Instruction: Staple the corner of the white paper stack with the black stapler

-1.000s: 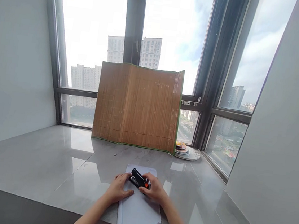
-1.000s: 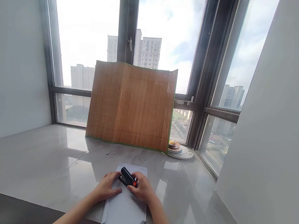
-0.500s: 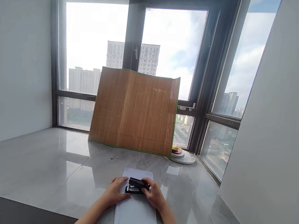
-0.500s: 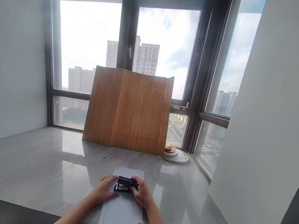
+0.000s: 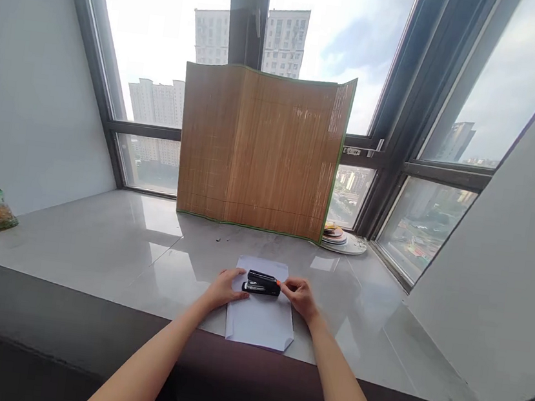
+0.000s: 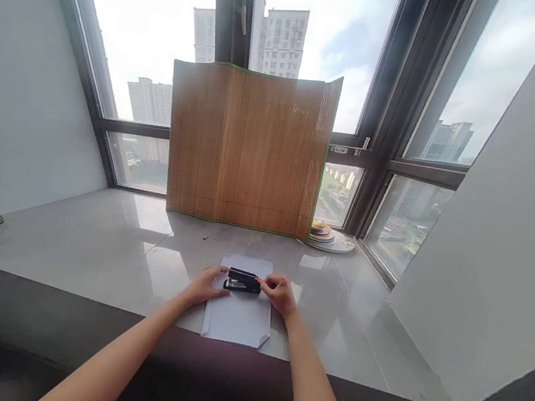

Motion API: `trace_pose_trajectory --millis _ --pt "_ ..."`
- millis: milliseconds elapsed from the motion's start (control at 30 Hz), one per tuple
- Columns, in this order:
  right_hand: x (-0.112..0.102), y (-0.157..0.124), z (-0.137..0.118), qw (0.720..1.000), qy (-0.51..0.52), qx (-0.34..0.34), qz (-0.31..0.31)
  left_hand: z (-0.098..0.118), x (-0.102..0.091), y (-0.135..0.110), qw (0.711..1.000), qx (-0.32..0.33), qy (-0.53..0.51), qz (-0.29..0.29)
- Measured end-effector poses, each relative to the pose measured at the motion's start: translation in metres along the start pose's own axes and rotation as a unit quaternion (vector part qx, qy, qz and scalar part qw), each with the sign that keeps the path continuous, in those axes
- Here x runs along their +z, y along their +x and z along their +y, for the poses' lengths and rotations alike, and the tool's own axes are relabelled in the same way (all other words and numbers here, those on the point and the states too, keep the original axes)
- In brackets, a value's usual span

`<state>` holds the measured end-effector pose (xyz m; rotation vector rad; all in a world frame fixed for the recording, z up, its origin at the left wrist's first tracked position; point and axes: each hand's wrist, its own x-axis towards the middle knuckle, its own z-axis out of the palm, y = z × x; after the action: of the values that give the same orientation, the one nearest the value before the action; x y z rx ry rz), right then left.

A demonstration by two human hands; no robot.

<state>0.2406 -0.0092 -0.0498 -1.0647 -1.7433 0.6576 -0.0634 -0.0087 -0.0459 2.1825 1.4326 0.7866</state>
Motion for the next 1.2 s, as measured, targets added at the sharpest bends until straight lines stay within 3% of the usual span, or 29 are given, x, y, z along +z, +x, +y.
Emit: trace_pose_trajectory --millis 400,667,867,933,1100,1200 --pt "-0.002 0.002 0.007 0.999 0.029 0.028 -0.015 -0.006 0.003 0.002 0.998 -0.003 -0.062 0.025" --pt "-0.002 0.005 -0.008 1.000 0.008 -0.018 0.024 -0.005 0.003 0.001 0.996 -0.012 -0.079 0.027" --pt "0.018 0.013 -0.014 0.994 -0.035 -0.051 -0.089 -0.002 0.003 0.001 0.997 -0.011 -0.069 0.032" --pt "0.024 0.013 -0.016 0.993 -0.031 -0.051 -0.099 -0.001 0.002 0.000 0.997 -0.012 -0.068 0.031" --pt "0.025 0.008 -0.017 0.995 -0.015 -0.096 -0.034 0.006 -0.006 -0.005 0.988 -0.022 -0.146 0.044" --pt "0.023 0.004 -0.016 0.989 -0.043 -0.139 0.036 0.012 -0.009 -0.006 0.964 -0.018 -0.234 0.124"
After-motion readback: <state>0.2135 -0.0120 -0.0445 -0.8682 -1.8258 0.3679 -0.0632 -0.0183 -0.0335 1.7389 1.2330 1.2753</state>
